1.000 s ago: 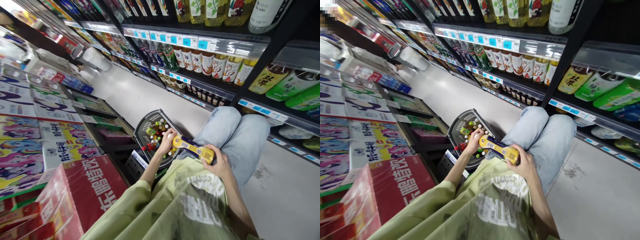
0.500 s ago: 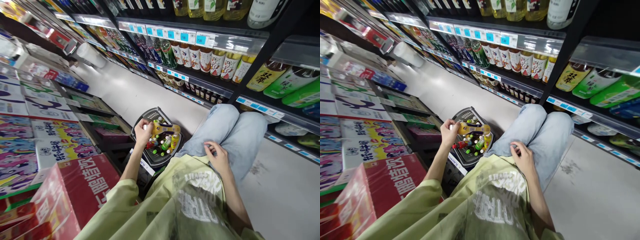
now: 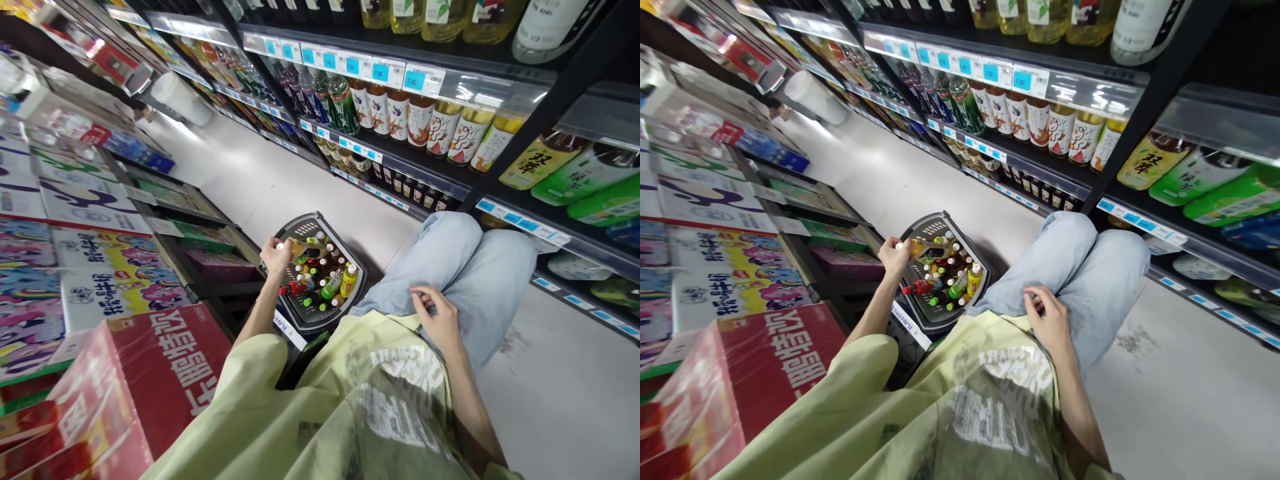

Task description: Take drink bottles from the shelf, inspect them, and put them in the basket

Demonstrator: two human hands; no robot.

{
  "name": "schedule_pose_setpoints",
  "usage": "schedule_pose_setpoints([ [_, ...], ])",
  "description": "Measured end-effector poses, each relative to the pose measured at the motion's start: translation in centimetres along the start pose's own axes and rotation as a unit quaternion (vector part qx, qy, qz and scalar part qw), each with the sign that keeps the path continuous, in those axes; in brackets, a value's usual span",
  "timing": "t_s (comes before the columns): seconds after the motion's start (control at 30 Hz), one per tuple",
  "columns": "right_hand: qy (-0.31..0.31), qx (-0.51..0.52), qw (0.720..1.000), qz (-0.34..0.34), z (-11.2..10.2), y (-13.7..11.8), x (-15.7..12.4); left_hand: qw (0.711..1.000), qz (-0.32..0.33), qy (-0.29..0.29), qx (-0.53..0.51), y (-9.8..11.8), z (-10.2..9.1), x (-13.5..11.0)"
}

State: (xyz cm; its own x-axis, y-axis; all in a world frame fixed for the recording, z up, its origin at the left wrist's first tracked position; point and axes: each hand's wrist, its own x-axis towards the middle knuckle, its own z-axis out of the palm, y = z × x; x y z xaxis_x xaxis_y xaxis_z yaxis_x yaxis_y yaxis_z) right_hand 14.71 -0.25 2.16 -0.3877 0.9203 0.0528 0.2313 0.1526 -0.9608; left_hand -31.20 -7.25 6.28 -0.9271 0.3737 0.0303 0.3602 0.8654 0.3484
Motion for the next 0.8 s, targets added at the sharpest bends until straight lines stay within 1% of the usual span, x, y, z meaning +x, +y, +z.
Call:
schedule_pose_setpoints([
  [0.13, -0.001, -0.003, 1.000, 0.003, 0.0, 0.1, 0.0, 1.000, 0.010, -0.020, 0.004, -1.3, 1.1, -0.5],
  [0.27, -0.002, -0.007, 1.000, 0.002, 0.0, 0.3, 0.1, 0.998, 0.030, -0.051, 0.017, -1.9, 2.5, -1.2],
  [0.37, -0.003, -0.004, 1.000, 0.004, 0.0, 0.3, 0.2, 0.994, 0.059, -0.084, 0.032, -2.2, 3.6, -1.7],
  [0.5, -0.003, -0.001, 1.000, 0.010, 0.0, 0.3, 0.2, 0.983, 0.112, -0.140, 0.050, -2.7, 4.9, -2.1],
  [0.6, -0.006, -0.011, 1.000, 0.016, 0.2, 0.3, 0.3, 0.973, 0.137, -0.178, 0.060, -2.8, 6.0, -2.3],
  [0.7, -0.001, -0.008, 1.000, 0.015, 0.5, 0.2, 0.6, 0.963, 0.155, -0.211, 0.061, -2.4, 6.9, -2.8],
  [0.8, 0.006, -0.003, 1.000, 0.022, 0.9, -0.1, 0.8, 0.955, 0.173, -0.233, 0.059, -2.2, 7.7, -3.3],
])
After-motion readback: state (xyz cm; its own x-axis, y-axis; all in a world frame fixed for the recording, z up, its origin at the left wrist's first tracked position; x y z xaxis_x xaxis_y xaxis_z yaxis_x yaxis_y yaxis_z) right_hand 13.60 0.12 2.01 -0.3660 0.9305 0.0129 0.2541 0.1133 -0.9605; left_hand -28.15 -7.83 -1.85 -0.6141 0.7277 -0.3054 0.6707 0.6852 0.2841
